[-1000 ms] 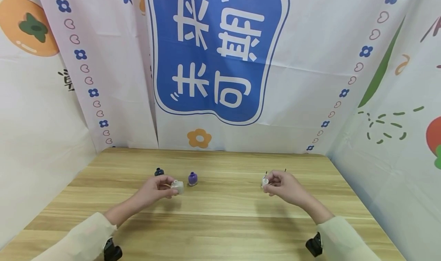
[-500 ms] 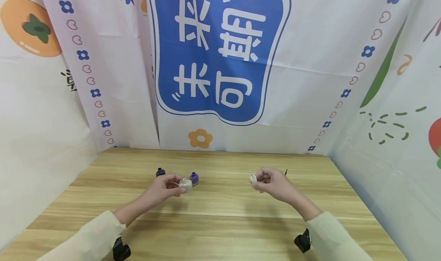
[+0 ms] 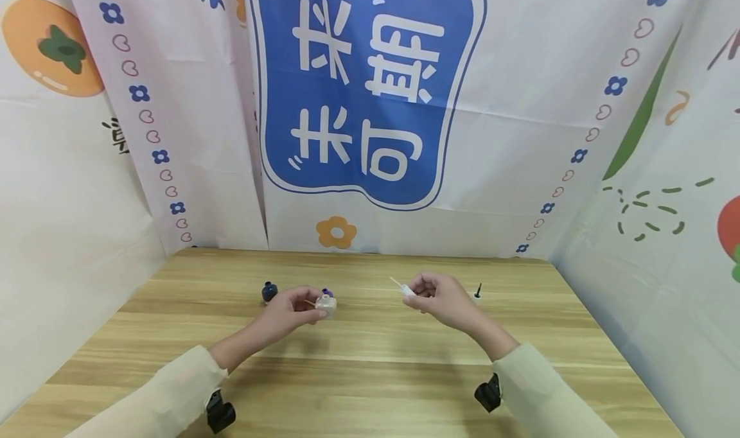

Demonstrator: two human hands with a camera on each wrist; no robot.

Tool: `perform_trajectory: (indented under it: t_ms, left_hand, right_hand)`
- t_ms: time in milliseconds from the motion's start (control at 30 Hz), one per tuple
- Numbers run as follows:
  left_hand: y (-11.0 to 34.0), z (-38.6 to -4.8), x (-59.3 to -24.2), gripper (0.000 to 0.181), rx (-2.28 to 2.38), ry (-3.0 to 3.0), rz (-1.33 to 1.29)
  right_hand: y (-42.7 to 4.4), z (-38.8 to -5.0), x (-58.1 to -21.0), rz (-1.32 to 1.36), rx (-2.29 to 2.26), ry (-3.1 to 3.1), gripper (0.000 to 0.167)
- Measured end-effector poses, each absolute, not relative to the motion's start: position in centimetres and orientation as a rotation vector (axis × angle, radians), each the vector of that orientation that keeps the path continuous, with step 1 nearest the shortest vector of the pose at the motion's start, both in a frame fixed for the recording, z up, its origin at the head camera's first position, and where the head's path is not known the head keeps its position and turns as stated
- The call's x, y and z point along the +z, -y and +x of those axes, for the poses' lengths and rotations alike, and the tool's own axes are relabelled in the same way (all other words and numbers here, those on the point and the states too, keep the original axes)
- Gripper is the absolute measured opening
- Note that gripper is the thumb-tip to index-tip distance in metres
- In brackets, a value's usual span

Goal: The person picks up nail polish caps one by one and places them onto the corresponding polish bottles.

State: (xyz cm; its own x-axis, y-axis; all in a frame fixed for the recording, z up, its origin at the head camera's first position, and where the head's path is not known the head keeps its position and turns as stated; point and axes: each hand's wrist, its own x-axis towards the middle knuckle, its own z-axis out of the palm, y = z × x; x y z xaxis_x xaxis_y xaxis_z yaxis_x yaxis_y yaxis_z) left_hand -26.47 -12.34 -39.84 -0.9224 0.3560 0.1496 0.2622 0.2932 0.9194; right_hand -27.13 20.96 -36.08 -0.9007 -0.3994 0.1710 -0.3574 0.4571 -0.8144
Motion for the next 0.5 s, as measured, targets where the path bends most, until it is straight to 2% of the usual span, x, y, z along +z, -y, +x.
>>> perform_trajectory:
  t_ms: [500]
  left_hand:
    - [10.8, -26.6, -39.6, 0.025, 1.735, -2.468, 0.642]
  right_hand:
    - [-18.7, -27.1, -35.0, -0.748, -1.482, -2.699, 0.021]
